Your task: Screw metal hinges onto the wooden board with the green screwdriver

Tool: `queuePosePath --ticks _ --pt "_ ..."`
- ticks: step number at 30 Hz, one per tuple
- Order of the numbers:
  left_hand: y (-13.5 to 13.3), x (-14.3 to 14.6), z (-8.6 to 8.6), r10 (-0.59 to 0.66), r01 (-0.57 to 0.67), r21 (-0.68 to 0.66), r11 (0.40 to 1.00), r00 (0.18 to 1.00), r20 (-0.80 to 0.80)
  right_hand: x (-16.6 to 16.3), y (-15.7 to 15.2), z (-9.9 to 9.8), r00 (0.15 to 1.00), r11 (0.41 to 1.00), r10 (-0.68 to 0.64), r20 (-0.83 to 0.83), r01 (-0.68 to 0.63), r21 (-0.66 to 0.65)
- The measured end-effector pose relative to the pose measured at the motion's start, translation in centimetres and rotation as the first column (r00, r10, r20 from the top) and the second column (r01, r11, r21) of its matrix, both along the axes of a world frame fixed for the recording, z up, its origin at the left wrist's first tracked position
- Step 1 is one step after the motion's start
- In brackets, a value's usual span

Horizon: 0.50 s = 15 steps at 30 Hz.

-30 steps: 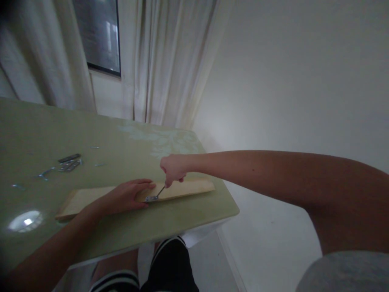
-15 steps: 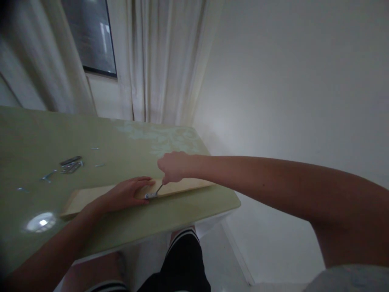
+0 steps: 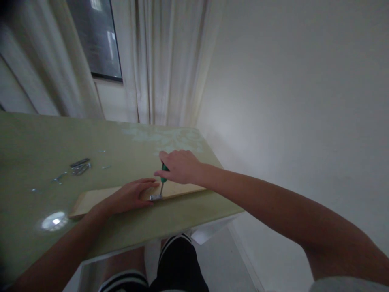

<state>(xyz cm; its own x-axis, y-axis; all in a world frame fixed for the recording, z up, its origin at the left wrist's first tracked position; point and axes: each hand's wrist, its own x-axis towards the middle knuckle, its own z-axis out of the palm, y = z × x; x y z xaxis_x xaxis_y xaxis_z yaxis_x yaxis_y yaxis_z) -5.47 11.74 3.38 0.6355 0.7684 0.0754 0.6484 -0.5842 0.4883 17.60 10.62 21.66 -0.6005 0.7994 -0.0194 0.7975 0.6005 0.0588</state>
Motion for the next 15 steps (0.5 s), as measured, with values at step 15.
queuePosePath --ticks 15 --pt "-0.4 0.1 0.5 -0.015 0.017 -0.021 1.000 0.998 0.065 0.0 -2.5 -8.7 0.562 0.978 0.187 -0.806 -0.184 0.098"
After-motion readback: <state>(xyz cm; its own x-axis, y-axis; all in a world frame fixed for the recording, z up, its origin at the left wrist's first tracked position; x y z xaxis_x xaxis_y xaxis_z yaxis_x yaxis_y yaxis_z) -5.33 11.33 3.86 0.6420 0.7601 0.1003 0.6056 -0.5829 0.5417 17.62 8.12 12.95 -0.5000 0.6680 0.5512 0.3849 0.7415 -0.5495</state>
